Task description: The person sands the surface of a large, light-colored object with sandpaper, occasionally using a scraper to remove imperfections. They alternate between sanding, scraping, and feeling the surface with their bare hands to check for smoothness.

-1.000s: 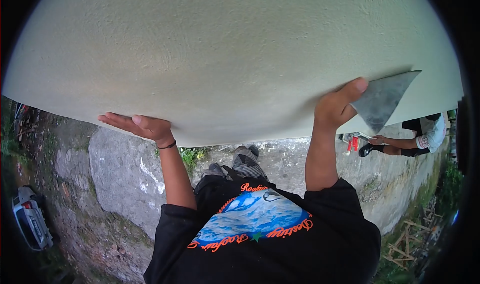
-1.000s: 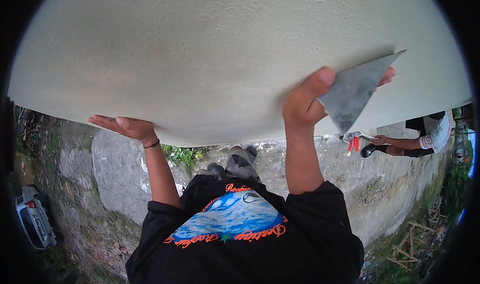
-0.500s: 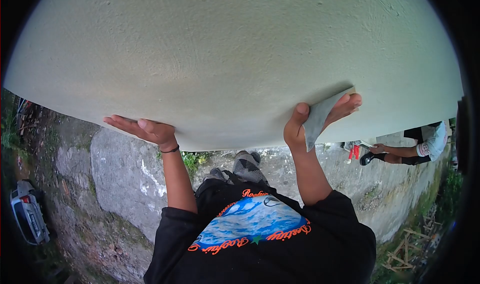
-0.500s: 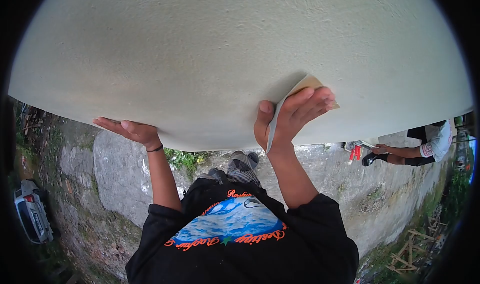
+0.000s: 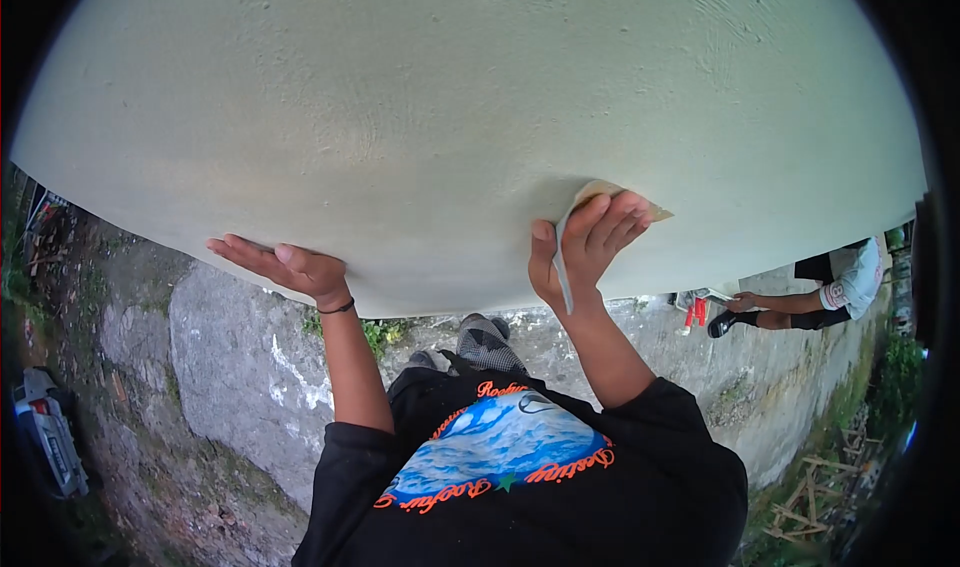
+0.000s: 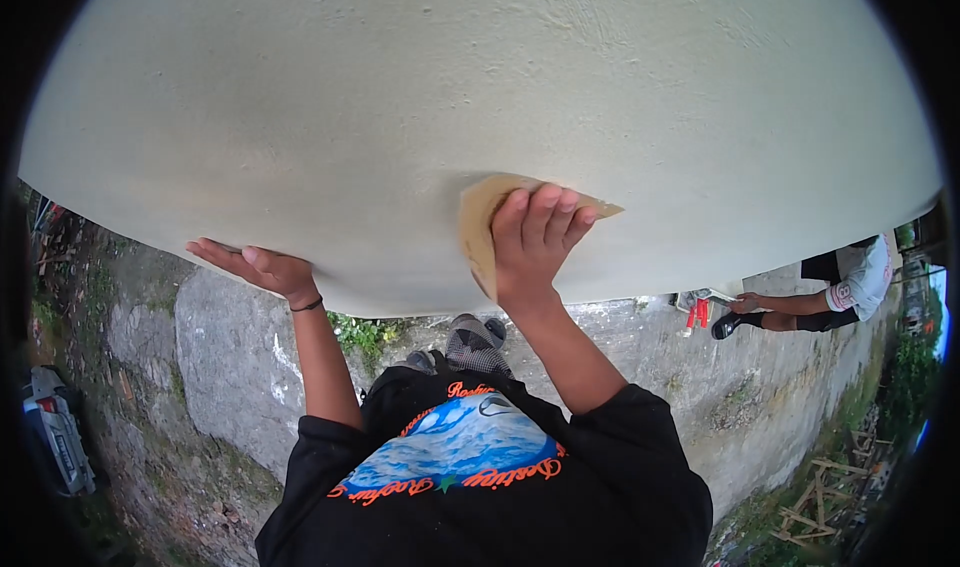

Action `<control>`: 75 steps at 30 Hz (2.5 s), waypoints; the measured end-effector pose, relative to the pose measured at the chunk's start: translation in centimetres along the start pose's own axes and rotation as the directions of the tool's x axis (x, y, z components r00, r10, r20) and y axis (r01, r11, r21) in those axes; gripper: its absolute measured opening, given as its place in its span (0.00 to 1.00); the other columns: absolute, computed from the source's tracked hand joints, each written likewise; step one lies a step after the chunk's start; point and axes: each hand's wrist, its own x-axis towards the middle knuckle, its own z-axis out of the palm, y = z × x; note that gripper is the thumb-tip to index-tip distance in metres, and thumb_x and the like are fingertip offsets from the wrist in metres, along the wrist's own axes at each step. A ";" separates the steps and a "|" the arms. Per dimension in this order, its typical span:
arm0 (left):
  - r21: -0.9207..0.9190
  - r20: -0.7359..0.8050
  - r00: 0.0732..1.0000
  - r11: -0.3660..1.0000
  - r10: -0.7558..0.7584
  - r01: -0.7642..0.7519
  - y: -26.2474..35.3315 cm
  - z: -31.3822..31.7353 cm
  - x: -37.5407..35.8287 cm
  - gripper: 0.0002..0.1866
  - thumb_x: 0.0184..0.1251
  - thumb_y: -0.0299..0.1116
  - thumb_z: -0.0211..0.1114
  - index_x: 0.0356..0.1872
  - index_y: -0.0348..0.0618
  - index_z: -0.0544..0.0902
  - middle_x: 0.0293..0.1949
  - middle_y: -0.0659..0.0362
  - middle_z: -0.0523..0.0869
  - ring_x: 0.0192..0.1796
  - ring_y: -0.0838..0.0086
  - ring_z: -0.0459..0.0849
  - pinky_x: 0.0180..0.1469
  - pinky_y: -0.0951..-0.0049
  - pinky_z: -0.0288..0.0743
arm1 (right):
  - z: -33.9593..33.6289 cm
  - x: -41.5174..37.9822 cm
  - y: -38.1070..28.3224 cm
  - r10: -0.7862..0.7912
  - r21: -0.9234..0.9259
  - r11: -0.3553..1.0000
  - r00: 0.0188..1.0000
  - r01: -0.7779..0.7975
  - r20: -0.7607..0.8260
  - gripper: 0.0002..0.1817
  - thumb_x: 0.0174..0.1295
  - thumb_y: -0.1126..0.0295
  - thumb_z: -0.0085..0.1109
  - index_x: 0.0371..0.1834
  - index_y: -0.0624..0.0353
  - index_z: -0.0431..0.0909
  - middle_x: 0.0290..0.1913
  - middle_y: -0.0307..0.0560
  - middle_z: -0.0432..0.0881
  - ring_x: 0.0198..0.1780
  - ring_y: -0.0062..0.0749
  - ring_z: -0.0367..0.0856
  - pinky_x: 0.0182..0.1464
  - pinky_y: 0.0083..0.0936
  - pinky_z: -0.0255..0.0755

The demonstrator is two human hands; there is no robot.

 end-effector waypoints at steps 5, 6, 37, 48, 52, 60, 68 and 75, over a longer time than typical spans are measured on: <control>0.006 -0.006 1.000 1.000 0.029 -0.029 0.0 -0.1 0.1 0.31 0.73 0.43 0.33 0.71 0.35 0.47 0.73 0.46 0.41 0.75 0.54 0.39 0.74 0.54 0.40 | -0.3 1.4 7.8 0.861 0.684 0.352 0.507 -0.639 0.030 0.38 0.68 0.42 0.39 0.48 0.77 0.70 0.43 0.50 0.75 0.40 0.27 0.70 0.47 0.18 0.65; -0.003 -0.001 1.000 1.000 0.020 -0.020 0.0 0.0 0.1 0.31 0.73 0.44 0.34 0.71 0.35 0.46 0.73 0.46 0.41 0.75 0.54 0.39 0.73 0.54 0.40 | -1.5 4.4 7.4 0.862 0.685 0.353 0.506 -0.637 0.026 0.38 0.68 0.42 0.39 0.48 0.77 0.70 0.43 0.50 0.75 0.40 0.27 0.70 0.47 0.18 0.65; -0.038 0.016 0.999 0.998 0.046 -0.046 -1.0 0.3 -0.3 0.30 0.73 0.42 0.34 0.71 0.37 0.45 0.73 0.46 0.41 0.75 0.55 0.39 0.74 0.55 0.39 | -1.5 9.7 3.6 0.581 0.373 0.804 0.748 -0.464 -0.322 0.39 0.71 0.49 0.38 0.66 0.79 0.49 0.69 0.65 0.53 0.70 0.46 0.55 0.69 0.31 0.48; 0.005 0.035 0.998 0.999 0.051 -0.051 -1.0 0.4 -0.2 0.31 0.74 0.43 0.33 0.71 0.38 0.44 0.73 0.47 0.39 0.75 0.55 0.38 0.74 0.54 0.41 | -2.0 4.2 6.9 0.822 0.608 0.441 0.569 -0.661 0.022 0.35 0.71 0.53 0.39 0.68 0.76 0.48 0.70 0.59 0.53 0.69 0.38 0.56 0.68 0.30 0.51; 0.031 0.050 0.998 0.999 0.040 -0.042 -1.1 0.4 -0.4 0.31 0.74 0.44 0.33 0.71 0.37 0.44 0.73 0.47 0.39 0.75 0.55 0.39 0.74 0.55 0.40 | -1.3 6.9 2.7 0.432 0.219 0.896 0.876 -0.388 -0.214 0.34 0.72 0.57 0.36 0.71 0.71 0.40 0.73 0.66 0.40 0.75 0.50 0.37 0.72 0.45 0.34; 0.036 0.029 0.998 0.997 0.060 -0.061 -0.9 0.5 -0.3 0.30 0.74 0.44 0.32 0.71 0.36 0.44 0.73 0.47 0.41 0.75 0.55 0.39 0.73 0.53 0.39 | 1.3 -1.9 6.3 0.679 0.601 0.587 0.734 -0.543 0.000 0.34 0.71 0.59 0.33 0.72 0.68 0.34 0.74 0.63 0.31 0.75 0.54 0.23 0.70 0.51 0.20; 0.019 0.097 0.995 0.999 0.031 -0.033 -1.2 1.2 -0.5 0.32 0.74 0.44 0.33 0.71 0.34 0.42 0.73 0.46 0.36 0.75 0.56 0.36 0.74 0.56 0.39 | 1.6 -0.2 -0.3 0.302 0.130 0.946 0.953 -0.296 -0.033 0.33 0.71 0.60 0.33 0.72 0.68 0.36 0.74 0.64 0.32 0.75 0.55 0.24 0.68 0.58 0.25; 0.001 0.127 0.991 0.999 0.037 -0.037 -1.3 1.8 -0.6 0.31 0.73 0.42 0.33 0.71 0.35 0.43 0.73 0.47 0.37 0.75 0.56 0.36 0.74 0.56 0.39 | 1.8 1.1 8.0 0.864 0.685 0.330 0.500 -0.650 0.058 0.36 0.71 0.57 0.35 0.71 0.73 0.35 0.74 0.63 0.31 0.75 0.51 0.27 0.72 0.43 0.25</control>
